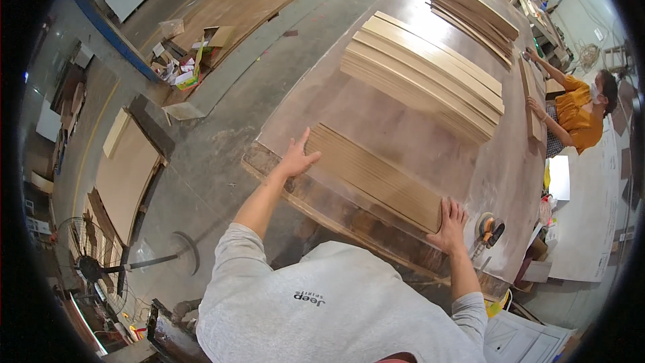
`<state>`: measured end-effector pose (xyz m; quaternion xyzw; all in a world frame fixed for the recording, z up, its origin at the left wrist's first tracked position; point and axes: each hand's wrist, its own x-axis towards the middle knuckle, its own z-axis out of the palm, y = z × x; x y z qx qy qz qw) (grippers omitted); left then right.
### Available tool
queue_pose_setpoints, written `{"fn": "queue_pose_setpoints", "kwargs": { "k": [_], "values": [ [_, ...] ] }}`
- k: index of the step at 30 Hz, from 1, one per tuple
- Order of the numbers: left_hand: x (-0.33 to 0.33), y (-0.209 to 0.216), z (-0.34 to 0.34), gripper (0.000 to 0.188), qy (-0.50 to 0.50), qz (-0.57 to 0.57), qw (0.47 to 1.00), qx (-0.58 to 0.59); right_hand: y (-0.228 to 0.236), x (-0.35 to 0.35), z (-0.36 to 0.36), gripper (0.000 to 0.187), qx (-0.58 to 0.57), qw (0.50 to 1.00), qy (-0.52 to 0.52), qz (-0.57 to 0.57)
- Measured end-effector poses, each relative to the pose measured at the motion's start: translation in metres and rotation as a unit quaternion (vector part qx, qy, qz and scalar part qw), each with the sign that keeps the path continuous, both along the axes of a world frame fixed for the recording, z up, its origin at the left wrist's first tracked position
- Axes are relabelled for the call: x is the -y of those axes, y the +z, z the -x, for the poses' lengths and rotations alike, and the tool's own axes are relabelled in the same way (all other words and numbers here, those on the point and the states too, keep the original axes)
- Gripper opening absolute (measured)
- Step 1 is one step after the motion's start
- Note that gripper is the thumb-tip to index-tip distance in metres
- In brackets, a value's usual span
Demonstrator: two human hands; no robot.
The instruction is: Sanding wood panels with an orbital sander and stacking them on a table.
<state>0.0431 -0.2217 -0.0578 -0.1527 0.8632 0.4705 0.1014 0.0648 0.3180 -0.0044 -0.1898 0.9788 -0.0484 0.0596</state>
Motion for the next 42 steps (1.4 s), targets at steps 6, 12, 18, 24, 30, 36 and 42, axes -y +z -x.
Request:
{"fn": "queue_pose_setpoints", "kwargs": {
  "k": [6,12,18,24,30,36,42],
  "values": [
    [0.008,-0.007,0.02,0.113,-0.015,-0.003,1.0,-0.027,-0.007,-0.004,-0.002,0.113,-0.025,0.999,-0.003,0.022],
    [0.005,-0.003,0.027,0.111,-0.026,-0.063,0.997,-0.035,-0.001,-0.001,0.001,0.104,-0.045,0.996,-0.006,0.082],
    [-0.076,0.056,0.031,0.116,-0.362,0.292,0.866,-0.183,-0.008,-0.007,0.001,0.107,-0.068,0.995,0.006,0.076],
    [-0.103,0.052,0.045,0.112,-0.434,0.26,0.842,-0.186,-0.007,-0.008,0.0,0.106,-0.071,0.994,-0.018,0.082],
    [-0.107,0.055,0.037,0.111,-0.407,0.219,0.873,-0.155,-0.003,-0.009,0.001,0.109,-0.031,0.997,-0.005,0.075],
    [-0.167,0.069,0.028,0.114,-0.448,0.305,0.815,-0.207,-0.019,-0.011,0.006,0.113,-0.067,0.992,0.003,0.107],
    [-0.26,0.054,0.02,0.114,-0.457,0.283,0.813,-0.223,-0.015,-0.014,-0.002,0.113,-0.039,0.994,-0.017,0.104]
  ]
}}
